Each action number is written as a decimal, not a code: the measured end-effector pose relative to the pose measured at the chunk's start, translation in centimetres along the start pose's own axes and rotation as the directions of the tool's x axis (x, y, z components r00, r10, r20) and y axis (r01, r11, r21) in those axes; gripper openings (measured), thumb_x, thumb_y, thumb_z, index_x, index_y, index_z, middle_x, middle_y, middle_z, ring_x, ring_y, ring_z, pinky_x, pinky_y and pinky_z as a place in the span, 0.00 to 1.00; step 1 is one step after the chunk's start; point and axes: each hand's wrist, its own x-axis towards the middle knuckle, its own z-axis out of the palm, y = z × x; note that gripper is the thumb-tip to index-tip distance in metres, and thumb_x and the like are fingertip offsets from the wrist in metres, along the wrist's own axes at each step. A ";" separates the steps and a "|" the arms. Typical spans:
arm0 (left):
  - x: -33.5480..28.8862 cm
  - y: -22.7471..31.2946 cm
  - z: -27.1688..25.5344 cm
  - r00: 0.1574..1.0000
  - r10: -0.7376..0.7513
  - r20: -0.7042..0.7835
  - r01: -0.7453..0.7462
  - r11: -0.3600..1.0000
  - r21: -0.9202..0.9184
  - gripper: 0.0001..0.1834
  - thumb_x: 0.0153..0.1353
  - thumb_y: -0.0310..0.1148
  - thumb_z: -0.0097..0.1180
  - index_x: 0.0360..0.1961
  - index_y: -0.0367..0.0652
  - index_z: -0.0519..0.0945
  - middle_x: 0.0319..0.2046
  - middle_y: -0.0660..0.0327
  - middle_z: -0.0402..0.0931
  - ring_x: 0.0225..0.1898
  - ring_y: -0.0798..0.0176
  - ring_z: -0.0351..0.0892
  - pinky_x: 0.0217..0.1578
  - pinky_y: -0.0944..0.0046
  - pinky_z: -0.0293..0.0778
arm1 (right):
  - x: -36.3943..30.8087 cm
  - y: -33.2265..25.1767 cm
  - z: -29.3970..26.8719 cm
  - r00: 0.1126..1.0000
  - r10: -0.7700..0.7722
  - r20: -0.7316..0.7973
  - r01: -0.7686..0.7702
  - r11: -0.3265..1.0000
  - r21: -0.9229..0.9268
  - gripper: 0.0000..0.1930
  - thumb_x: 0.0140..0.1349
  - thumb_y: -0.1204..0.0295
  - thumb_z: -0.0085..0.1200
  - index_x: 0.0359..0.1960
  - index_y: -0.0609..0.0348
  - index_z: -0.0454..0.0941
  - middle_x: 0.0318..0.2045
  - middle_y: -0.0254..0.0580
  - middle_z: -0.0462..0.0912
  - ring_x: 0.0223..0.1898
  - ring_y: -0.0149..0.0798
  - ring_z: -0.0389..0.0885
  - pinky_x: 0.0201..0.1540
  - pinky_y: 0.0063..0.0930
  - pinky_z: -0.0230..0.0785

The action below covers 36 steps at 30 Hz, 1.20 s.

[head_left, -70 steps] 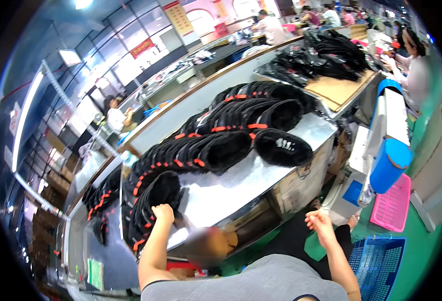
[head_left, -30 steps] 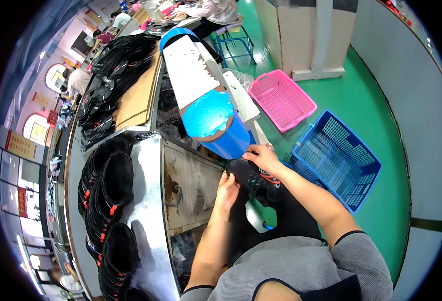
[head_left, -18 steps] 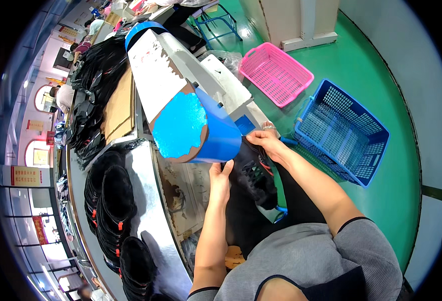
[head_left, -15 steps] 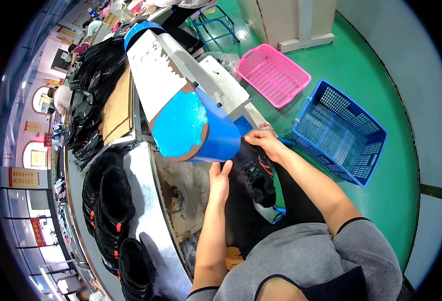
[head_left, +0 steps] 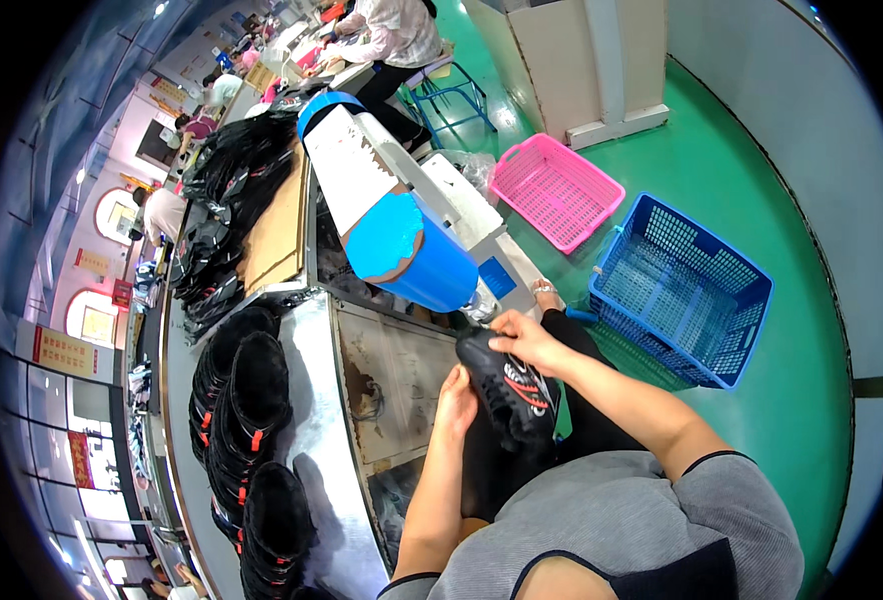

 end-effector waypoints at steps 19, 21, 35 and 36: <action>-9.0 1.6 4.8 0.972 0.190 0.136 -0.169 0.172 0.970 0.24 0.38 0.37 0.74 0.34 0.35 0.78 0.40 0.55 0.72 0.48 0.54 0.68 0.49 0.61 0.66 | -4.9 -2.4 -6.0 0.525 -0.799 -0.294 0.194 0.449 -0.872 0.21 0.50 0.78 0.59 0.48 0.61 0.72 0.44 0.48 0.73 0.45 0.49 0.72 0.52 0.37 0.64; -8.0 3.4 4.4 0.952 0.080 0.296 -0.295 -0.022 0.955 0.22 0.39 0.34 0.72 0.35 0.35 0.78 0.44 0.57 0.72 0.52 0.54 0.64 0.53 0.61 0.63 | -5.1 -5.3 -3.5 0.870 -0.487 0.078 0.453 0.725 -0.519 0.18 0.52 0.69 0.60 0.45 0.60 0.75 0.42 0.47 0.75 0.48 0.47 0.70 0.55 0.38 0.61; 5.5 10.4 4.7 0.987 -0.001 -0.162 0.088 0.844 0.529 0.12 0.61 0.26 0.52 0.47 0.39 0.75 0.41 0.61 0.76 0.42 0.63 0.76 0.42 0.58 0.73 | 4.0 -3.8 -1.4 0.993 -0.100 0.054 0.113 0.819 -0.563 0.13 0.49 0.67 0.62 0.34 0.61 0.80 0.30 0.45 0.83 0.33 0.42 0.82 0.39 0.32 0.71; 5.8 10.6 5.0 0.988 -0.017 -0.157 0.092 0.868 0.487 0.13 0.60 0.24 0.52 0.47 0.40 0.75 0.41 0.61 0.76 0.42 0.63 0.76 0.42 0.60 0.73 | 3.7 -3.8 -1.3 0.992 -0.128 0.017 0.118 0.841 -0.528 0.12 0.49 0.68 0.62 0.33 0.63 0.79 0.29 0.47 0.83 0.33 0.42 0.82 0.40 0.32 0.71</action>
